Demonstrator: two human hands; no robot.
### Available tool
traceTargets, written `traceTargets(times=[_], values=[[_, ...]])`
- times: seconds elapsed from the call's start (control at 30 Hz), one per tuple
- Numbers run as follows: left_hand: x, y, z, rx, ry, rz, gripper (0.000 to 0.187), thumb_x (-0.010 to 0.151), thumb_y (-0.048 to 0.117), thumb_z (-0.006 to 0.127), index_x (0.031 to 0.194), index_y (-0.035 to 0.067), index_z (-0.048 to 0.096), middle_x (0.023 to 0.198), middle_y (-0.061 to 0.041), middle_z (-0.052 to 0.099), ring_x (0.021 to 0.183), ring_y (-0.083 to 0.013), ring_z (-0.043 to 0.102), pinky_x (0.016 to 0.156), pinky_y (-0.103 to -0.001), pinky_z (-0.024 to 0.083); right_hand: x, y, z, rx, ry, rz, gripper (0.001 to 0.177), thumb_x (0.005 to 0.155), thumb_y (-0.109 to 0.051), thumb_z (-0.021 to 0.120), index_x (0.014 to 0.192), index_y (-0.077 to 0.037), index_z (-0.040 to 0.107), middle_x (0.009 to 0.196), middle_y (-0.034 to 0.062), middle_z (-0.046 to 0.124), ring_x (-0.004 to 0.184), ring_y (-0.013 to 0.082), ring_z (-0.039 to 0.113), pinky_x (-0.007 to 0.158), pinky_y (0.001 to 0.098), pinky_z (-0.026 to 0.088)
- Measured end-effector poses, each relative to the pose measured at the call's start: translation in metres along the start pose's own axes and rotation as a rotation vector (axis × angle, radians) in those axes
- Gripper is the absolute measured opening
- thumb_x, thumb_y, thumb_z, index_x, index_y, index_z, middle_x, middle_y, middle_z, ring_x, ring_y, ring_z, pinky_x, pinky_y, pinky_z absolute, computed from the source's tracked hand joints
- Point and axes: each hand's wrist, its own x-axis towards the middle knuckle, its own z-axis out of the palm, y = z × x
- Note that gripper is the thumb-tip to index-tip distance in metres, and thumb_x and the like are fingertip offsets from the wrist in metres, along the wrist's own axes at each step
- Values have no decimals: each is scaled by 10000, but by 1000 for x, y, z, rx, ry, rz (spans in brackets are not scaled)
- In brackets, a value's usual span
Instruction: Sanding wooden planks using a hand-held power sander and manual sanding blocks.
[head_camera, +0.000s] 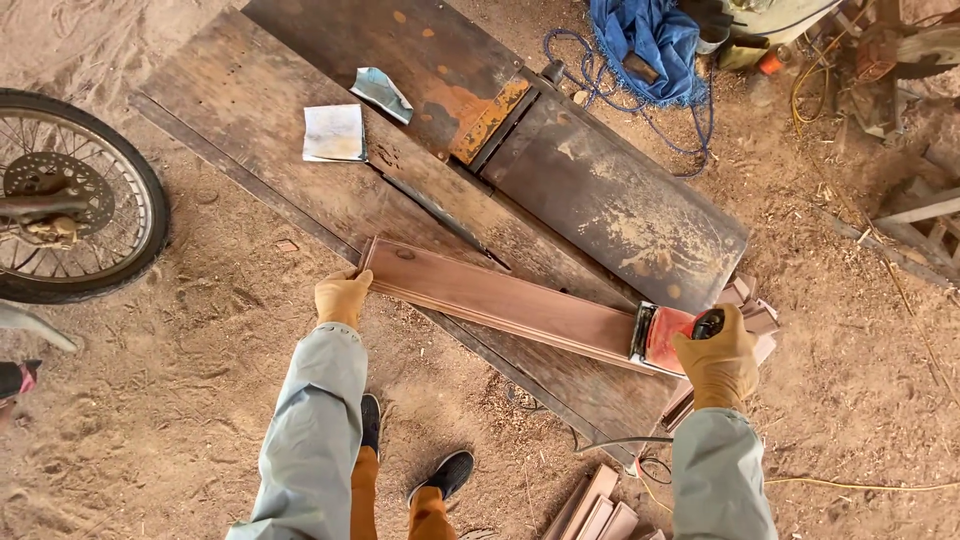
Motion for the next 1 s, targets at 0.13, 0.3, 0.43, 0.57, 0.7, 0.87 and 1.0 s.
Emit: traceTargets(times=[0.13,0.3,0.43,0.57,0.7,0.87,1.0], values=[[-10,11,-7,83,-32,-16,292,907,296,799,1106,82,800,910,-50,779,725,-129,651,637,-305,515,-17,-20,2,16,32,-86,579,703,-410,843,1224,-285,625,1081,234,643,927,447,688,777,534,557],[-6,13,-8,141,-40,-15,295,901,321,800,1103,107,785,887,-30,763,698,-107,654,638,-296,528,-45,-67,-4,-25,-19,-64,534,758,-399,807,1249,-298,621,1099,235,638,931,432,703,752,532,574],[-13,20,-13,88,-73,-70,253,887,314,789,1050,120,800,891,-12,765,684,-91,642,630,-291,539,-66,-102,-2,8,-2,-136,690,704,-382,824,1344,-304,576,1109,239,622,932,443,696,755,538,574],[-11,26,-18,159,-126,-70,265,906,332,777,1042,105,770,864,-36,750,657,-109,634,594,-300,531,-87,-144,0,-26,-49,-143,633,734,-400,825,1309,-296,580,1112,227,622,929,431,706,739,541,586],[2,16,-14,174,-177,-75,300,913,372,763,1034,97,758,829,-24,736,637,-101,623,564,-285,529,-113,-192,6,26,-52,-220,592,757,-391,816,1291,-292,582,1132,230,615,906,425,711,715,525,593],[2,20,-22,140,-270,-133,306,904,376,787,1005,87,769,807,-34,712,601,-99,579,530,-275,494,-151,-262,6,38,-113,-282,768,730,-315,820,1435,-360,517,1117,230,597,893,424,711,694,521,598],[-4,21,-28,-211,-308,-211,187,857,238,815,991,110,793,823,-34,749,594,-84,566,526,-235,483,-175,-300,14,48,-110,-279,563,759,-330,818,1275,-293,595,1110,213,609,928,430,706,714,535,595]])
